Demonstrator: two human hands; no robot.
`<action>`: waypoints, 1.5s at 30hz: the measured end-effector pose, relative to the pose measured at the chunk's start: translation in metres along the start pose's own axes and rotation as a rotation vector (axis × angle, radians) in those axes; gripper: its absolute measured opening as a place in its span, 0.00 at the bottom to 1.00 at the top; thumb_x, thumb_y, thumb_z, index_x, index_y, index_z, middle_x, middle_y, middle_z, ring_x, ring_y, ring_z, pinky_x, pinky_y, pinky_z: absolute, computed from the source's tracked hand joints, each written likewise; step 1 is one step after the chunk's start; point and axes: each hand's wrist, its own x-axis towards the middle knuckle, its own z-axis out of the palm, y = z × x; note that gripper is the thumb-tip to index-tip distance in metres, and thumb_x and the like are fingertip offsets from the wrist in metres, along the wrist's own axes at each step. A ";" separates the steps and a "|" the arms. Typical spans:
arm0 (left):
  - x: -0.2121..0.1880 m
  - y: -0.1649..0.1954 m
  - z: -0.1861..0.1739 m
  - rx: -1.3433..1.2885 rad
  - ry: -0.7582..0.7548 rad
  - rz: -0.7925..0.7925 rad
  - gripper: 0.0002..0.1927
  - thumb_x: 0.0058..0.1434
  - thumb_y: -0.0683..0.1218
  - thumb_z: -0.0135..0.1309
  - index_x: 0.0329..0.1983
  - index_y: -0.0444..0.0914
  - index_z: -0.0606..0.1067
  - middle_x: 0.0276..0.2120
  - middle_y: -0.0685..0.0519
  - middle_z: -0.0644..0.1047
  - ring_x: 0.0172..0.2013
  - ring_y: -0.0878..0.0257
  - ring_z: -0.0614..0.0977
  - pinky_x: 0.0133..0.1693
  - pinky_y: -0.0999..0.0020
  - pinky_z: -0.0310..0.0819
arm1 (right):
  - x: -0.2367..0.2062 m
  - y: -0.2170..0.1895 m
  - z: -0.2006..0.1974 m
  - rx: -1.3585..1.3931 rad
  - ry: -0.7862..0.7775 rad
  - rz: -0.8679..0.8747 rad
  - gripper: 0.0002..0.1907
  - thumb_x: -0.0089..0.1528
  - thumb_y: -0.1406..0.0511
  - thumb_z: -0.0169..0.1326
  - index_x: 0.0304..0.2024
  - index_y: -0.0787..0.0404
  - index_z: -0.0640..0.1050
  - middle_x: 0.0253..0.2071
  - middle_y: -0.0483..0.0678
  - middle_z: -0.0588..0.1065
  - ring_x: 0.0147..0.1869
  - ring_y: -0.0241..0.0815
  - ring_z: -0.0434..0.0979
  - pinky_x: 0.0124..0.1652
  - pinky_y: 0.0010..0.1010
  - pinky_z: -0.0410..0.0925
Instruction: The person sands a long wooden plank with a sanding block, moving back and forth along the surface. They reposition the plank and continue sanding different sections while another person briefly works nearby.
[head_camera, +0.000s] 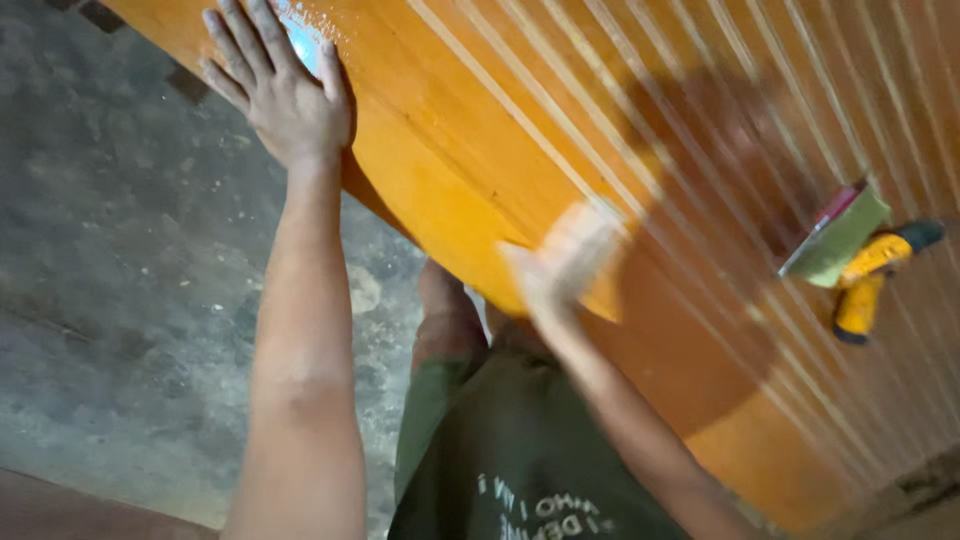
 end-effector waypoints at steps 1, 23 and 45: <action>0.002 0.003 -0.004 -0.002 0.015 0.000 0.40 0.77 0.67 0.39 0.82 0.40 0.49 0.80 0.46 0.47 0.79 0.47 0.44 0.76 0.43 0.31 | 0.026 -0.038 0.013 -0.025 -0.099 -0.083 0.66 0.51 0.38 0.67 0.72 0.76 0.55 0.75 0.70 0.48 0.79 0.74 0.44 0.73 0.66 0.41; -0.216 0.162 0.075 -0.333 -0.004 0.401 0.44 0.66 0.60 0.48 0.76 0.30 0.52 0.76 0.35 0.50 0.77 0.41 0.46 0.73 0.36 0.35 | 0.039 0.133 -0.026 0.035 -0.106 -0.071 0.46 0.70 0.49 0.53 0.76 0.72 0.51 0.79 0.66 0.48 0.84 0.65 0.45 0.77 0.62 0.40; -0.192 0.139 0.051 0.036 0.150 0.777 0.38 0.60 0.53 0.47 0.76 0.46 0.60 0.76 0.46 0.57 0.78 0.47 0.48 0.73 0.27 0.35 | 0.054 0.135 -0.013 0.043 -0.064 -0.094 0.37 0.71 0.55 0.44 0.76 0.70 0.55 0.79 0.65 0.51 0.84 0.66 0.48 0.76 0.63 0.41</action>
